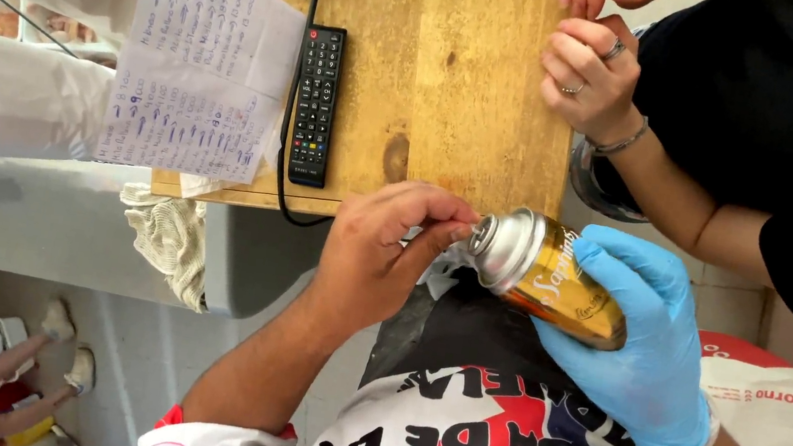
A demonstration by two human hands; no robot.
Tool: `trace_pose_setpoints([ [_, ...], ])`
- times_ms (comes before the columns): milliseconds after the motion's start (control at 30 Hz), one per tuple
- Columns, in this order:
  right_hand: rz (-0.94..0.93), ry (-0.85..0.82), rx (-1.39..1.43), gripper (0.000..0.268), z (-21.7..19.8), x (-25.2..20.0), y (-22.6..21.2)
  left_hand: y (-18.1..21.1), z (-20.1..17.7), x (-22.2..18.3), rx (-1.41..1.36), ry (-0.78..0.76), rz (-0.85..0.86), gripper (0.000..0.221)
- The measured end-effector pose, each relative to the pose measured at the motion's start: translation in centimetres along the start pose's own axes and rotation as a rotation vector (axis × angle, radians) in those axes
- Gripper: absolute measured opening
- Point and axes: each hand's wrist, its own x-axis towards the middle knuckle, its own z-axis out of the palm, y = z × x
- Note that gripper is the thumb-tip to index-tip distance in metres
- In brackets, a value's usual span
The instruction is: The person slices a sausage on a yellow cutting board using a knife and then spends time fixing the nozzle on a spray can at a counter.
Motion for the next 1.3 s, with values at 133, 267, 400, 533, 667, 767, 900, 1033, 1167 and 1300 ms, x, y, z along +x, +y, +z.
trace_pose_setpoints([
  [133, 0.124, -0.033, 0.098, 0.078, -0.5, 0.8, -0.8, -0.1, -0.1, 0.0, 0.089, -0.02, 0.099, 0.008],
  [267, 0.202, -0.078, 0.149, 0.078, -0.9, 1.0, -0.6, 0.5, -0.9, 0.5, 0.091, -0.073, 0.149, 0.011],
  [400, 0.364, -0.146, 0.323, 0.084, -1.2, 1.0, -0.3, 0.4, -1.3, 0.8, 0.091, -0.15, 0.227, 0.014],
  [533, 0.488, -0.227, 0.455, 0.093, -1.4, 0.8, 0.6, 0.6, -1.6, 1.2, 0.094, -0.199, 0.306, 0.015],
  [667, 0.526, -0.267, 0.479, 0.09, -1.9, 0.9, 0.7, 1.1, -1.6, 1.3, 0.103, -0.212, 0.316, 0.015],
  [767, 0.621, -0.304, 0.494, 0.086, -1.9, 1.0, 1.0, 1.6, -1.7, 1.5, 0.086, -0.227, 0.34, 0.015],
  [900, 0.642, -0.355, 0.565, 0.086, -1.7, 0.4, 2.3, 2.0, -1.7, 1.6, 0.064, -0.242, 0.369, 0.011],
  [1033, 0.749, -0.361, 0.73, 0.083, -1.5, 0.6, 2.3, 2.0, -1.7, 1.5, 0.077, -0.26, 0.389, 0.011],
  [1167, 0.671, -0.319, 0.897, 0.085, -0.5, -0.8, 3.4, 2.1, -1.6, 1.7, 0.083, -0.267, 0.427, 0.012],
  [1300, 0.724, -0.268, 1.094, 0.082, 0.0, -0.9, 3.4, 2.1, -1.7, 1.7, 0.139, -0.291, 0.463, 0.01],
])
